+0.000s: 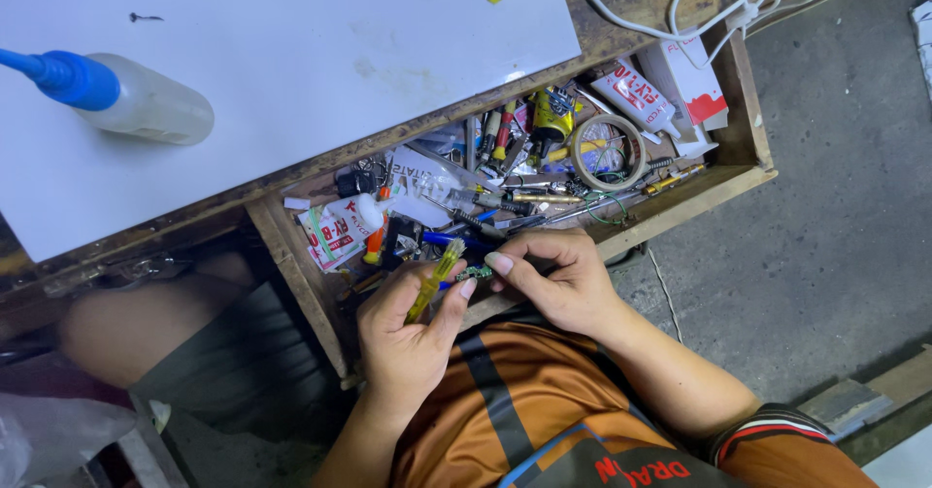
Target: The person uses a soldering iron to work on a small electronic component, likely a charging port, held by tweezers. They then apply a liquid from a bottle and scrub the component with a brush. The person repeats the scrubbing and liquid application process multiple times on the small component.
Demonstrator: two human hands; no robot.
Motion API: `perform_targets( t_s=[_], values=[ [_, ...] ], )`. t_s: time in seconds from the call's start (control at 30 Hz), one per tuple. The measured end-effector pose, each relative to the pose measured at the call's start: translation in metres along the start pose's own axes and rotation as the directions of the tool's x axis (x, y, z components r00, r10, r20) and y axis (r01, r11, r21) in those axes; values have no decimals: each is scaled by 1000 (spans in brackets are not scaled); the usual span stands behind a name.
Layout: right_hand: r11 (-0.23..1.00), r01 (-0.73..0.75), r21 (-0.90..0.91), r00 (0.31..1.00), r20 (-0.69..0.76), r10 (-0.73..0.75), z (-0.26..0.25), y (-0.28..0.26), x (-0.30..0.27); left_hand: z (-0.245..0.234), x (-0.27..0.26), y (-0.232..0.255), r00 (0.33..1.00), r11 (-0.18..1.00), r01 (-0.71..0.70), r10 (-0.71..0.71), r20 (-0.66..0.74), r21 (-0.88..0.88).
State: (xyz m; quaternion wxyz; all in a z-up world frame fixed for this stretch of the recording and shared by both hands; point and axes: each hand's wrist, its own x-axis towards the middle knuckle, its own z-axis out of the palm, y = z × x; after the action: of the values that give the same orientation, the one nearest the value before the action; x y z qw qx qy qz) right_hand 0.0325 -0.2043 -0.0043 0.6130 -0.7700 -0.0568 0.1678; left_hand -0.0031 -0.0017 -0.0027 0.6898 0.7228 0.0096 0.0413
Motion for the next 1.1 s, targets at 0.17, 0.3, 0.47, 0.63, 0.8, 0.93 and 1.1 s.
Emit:
perform_targets(
  t_s=[0.17, 0.3, 0.47, 0.63, 0.8, 0.93, 1.1],
  values=[
    [988, 146, -45, 989, 14, -145, -3, -9, 0, 0, 0, -3, 999, 999, 26, -25, -23, 27],
    [982, 165, -92, 985, 63, -160, -5, -10, 1, 0, -3, -4, 999, 999, 42, -41, -25, 18],
    [956, 269, -115, 963, 44, -266, -3, -11, 5, -3, 1, -2, 999, 983, 9, -3, -36, 185],
    [951, 290, -110, 957, 33, -288, 0, -12, 6, -1, -2, -12, 993, 988, 108, -100, -67, 113],
    [917, 360, -172, 932, 30, -360, 2, -7, 6, -6, -11, -25, 998, 997, 20, -16, -57, 73],
    [904, 377, -200, 922, -8, -386, 6, -6, 4, -15, -13, -27, 961, 991, 28, -62, -268, -129],
    [717, 549, -429, 785, -28, -618, 11, -6, 4, -70, 30, 8, 816, 917, -277, 382, -434, 287]
  ],
)
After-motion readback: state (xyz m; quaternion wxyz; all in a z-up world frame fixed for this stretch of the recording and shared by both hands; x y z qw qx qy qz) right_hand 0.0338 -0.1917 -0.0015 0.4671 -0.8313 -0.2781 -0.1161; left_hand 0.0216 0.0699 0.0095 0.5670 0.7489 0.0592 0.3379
